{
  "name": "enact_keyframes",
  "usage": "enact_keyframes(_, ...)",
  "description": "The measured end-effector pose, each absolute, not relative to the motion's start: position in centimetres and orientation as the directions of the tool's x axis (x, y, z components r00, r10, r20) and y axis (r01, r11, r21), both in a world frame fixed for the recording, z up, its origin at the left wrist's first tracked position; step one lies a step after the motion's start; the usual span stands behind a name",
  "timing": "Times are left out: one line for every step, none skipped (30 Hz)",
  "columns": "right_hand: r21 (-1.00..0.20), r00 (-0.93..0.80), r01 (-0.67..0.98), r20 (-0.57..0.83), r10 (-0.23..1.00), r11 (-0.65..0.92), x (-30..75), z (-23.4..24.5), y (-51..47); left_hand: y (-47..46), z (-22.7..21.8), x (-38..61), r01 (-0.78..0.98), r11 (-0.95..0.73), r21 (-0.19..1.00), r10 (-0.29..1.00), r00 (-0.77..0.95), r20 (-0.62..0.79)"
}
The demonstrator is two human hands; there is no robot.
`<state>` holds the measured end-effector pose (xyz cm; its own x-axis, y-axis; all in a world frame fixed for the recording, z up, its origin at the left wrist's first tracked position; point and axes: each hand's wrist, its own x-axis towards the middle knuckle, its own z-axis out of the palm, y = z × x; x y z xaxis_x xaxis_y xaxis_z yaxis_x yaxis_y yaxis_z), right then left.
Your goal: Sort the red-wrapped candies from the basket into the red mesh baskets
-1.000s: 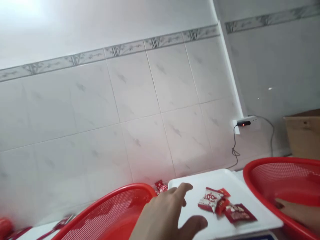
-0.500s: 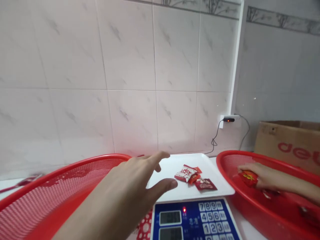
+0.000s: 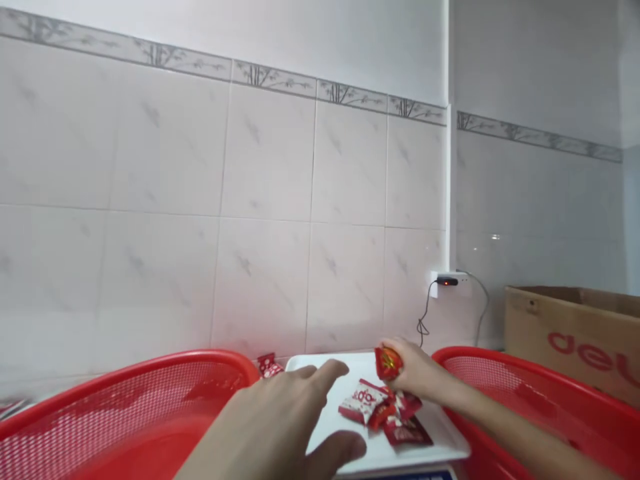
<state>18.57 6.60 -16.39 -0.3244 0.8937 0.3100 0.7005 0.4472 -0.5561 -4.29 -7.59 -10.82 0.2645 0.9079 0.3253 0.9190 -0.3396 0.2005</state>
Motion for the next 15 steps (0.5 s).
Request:
enact_keyframes(-0.526, -0.338, 0.732, 0.271, 0.901, 0.433, 18.2, -16.5, 6.9, -7.6, -10.9, -4.3, 0.909, -0.368, 0.195, 0.893, 0.287, 0.347)
enact_keyframes(-0.515, -0.348, 0.755, 0.209, 0.914, 0.405, 18.1, -16.5, 7.0, -7.7, -11.0, -4.3, 0.897, -0.394, 0.201, 0.881, 0.306, 0.361)
enact_keyframes(-0.515, -0.358, 0.77, 0.142, 0.923, 0.378, 18.1, -16.5, 7.0, -7.8, -11.0, -4.4, 0.888, -0.407, 0.213, 0.877, 0.314, 0.365)
enact_keyframes(-0.515, -0.369, 0.777, 0.091, 0.925, 0.361, 18.4, -16.3, 6.7, -7.8, -10.9, -4.4, 0.887, -0.403, 0.226, 0.88, 0.308, 0.363)
enact_keyframes(-0.507, -0.378, 0.784, 0.068, 0.923, 0.359, 18.8, -16.1, 6.2, -7.8, -10.8, -4.6, 0.892, -0.385, 0.237, 0.888, 0.288, 0.358)
enact_keyframes(-0.488, -0.383, 0.791, 0.077, 0.92, 0.37, 19.4, -15.8, 5.5, -7.7, -10.6, -4.8, 0.898, -0.364, 0.246, 0.897, 0.267, 0.352)
enact_keyframes(-0.456, -0.386, 0.799, 0.113, 0.916, 0.393, 20.0, -15.3, 4.6, -7.6, -10.5, -5.0, 0.899, -0.354, 0.257, 0.9, 0.253, 0.355)
enact_keyframes(-0.414, -0.387, 0.807, 0.166, 0.907, 0.42, 20.8, -14.8, 3.6, -7.5, -10.4, -5.3, 0.892, -0.359, 0.276, 0.896, 0.247, 0.368)
enact_keyframes(-0.368, -0.386, 0.819, 0.214, 0.897, 0.44, 21.7, -14.3, 2.6, -7.5, -10.4, -5.6, 0.876, -0.374, 0.305, 0.892, 0.25, 0.377)
enact_keyframes(-0.325, -0.38, 0.833, 0.25, 0.891, 0.447, 22.8, -13.7, 1.6, -7.4, -10.4, -5.9, 0.856, -0.391, 0.338, 0.89, 0.257, 0.378)
enact_keyframes(-0.289, -0.368, 0.853, 0.255, 0.894, 0.434, 24.0, -13.3, 0.9, -7.4, -10.4, -6.1, 0.837, -0.402, 0.371, 0.89, 0.263, 0.371)
enact_keyframes(-0.267, -0.343, 0.879, 0.221, 0.913, 0.394, 25.3, -12.9, 0.3, -7.3, -10.5, -6.3, 0.825, -0.405, 0.394, 0.893, 0.265, 0.363)
enact_keyframes(-0.254, -0.292, 0.909, 0.179, 0.939, 0.331, 26.9, -12.8, 0.0, -7.4, -10.6, -6.4, 0.826, -0.396, 0.401, 0.899, 0.26, 0.352)
enact_keyframes(-0.246, -0.232, 0.935, 0.124, 0.965, 0.257, 28.5, -13.0, -0.1, -7.4, -10.6, -6.5, 0.834, -0.386, 0.394, 0.901, 0.249, 0.356)
enact_keyframes(-0.238, -0.178, 0.952, 0.076, 0.981, 0.191, 30.1, -13.3, -0.1, -7.5, -10.7, -6.5, 0.845, -0.379, 0.377, 0.896, 0.234, 0.377)
